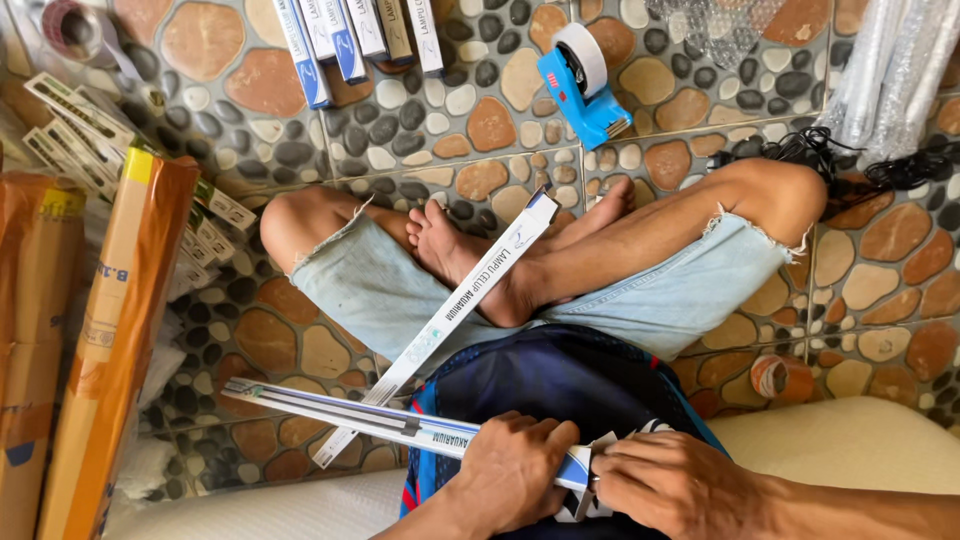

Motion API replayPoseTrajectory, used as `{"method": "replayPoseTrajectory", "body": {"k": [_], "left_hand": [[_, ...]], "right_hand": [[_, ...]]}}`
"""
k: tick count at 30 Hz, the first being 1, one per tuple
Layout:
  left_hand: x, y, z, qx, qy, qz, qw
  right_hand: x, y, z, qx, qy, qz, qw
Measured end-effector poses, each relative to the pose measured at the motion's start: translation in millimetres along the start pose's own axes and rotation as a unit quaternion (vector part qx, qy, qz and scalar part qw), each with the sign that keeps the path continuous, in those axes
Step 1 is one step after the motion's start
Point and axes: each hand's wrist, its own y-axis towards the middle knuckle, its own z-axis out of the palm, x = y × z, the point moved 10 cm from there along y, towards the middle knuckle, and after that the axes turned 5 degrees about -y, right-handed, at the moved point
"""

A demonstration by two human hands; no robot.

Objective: The person wraps long, thin items in bubble wrap and secures them with black zip ties. They then place the wrapped items into long cardboard boxes and seal the boxes with tape. The person repeats this process for multiple items.

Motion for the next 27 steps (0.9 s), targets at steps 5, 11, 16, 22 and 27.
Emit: {"method": "replayPoseTrajectory", "body": {"k": [5,11,16,22,27], "left_hand": [[7.7,-2.6,9.8,0.017,0.005,-0.016,1.000],[13.5,-5.3,15.9,0.013,0.005,-0.027,1.000],[24.4,-3.2,25.0,0.022,0.029,-0.034,0.999],[14.7,30.2,-57.2,-0.003,-0.041,-0.035,0.999],[-4.3,48.0,-150.8,-0.221,0.011,0.016,0.975]], "right_hand": [[7.4,7.4,2.2,-0.036,-0.066,-0.038,0.996],[0.0,6.3,17.6,-0.085,0.012,-0.052,0.995],[-14.3,9.4,28.1,-0.118,0.029,-0.001,0.993],[-32.2,50.1,-38.0,-0.085,0.009,0.014,0.996],[-72.6,46.7,-91.1,-0.222,0.010,0.152,0.963]]}}
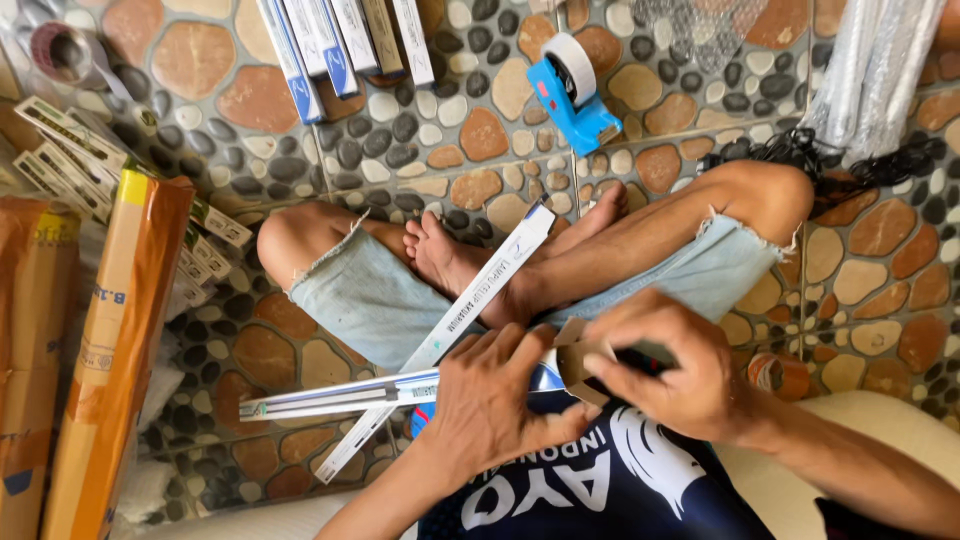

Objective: The person wraps long, thin items in bubble wrap and secures them with black zip ties. They then place the wrapped items into long cardboard boxes and seal the boxes with tape. The person repeats this process for multiple items.

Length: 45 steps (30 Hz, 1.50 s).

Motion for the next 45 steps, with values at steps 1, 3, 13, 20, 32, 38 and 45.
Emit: {"method": "replayPoseTrajectory", "body": {"k": [1,3,13,20,32,38,45], "left_hand": [[2.8,1.2,-9.2,-0.041,0.048,-0.005,0.998],[3.9,-0.1,-8.0,-0.081,0.060,-0.008,0.995],[6.9,13.2,1.4,-0.140,0.090,0.020,0.986],[23.3,11.8,13.0,-0.124,0.035,-0.035,0.991],[31.8,-5.0,49.5,-0.071,0.070,0.037,0.994],[29.8,4.9,43.1,-0.116,0.078,0.049,0.989],[70.6,0.5,68.6,-0.146,0.101,0.046,0.983]], "right_hand": [[-16.8,-5.0,-16.0,-0.100,-0.027,0.075,0.992],[-44.9,-8.6,5.4,-0.066,0.107,0.180,0.976],[-78.2,-47.0,46.3,-0.192,0.303,0.298,0.885],[-65.3,-29.3,36.3,-0.207,0.145,0.233,0.939],[-57.1,-14.0,22.4,-0.193,0.174,0.148,0.954],[-51.8,-3.1,14.1,-0.170,0.188,0.131,0.958],[-77.5,-5.8,22.5,-0.250,0.205,0.221,0.920]]}}
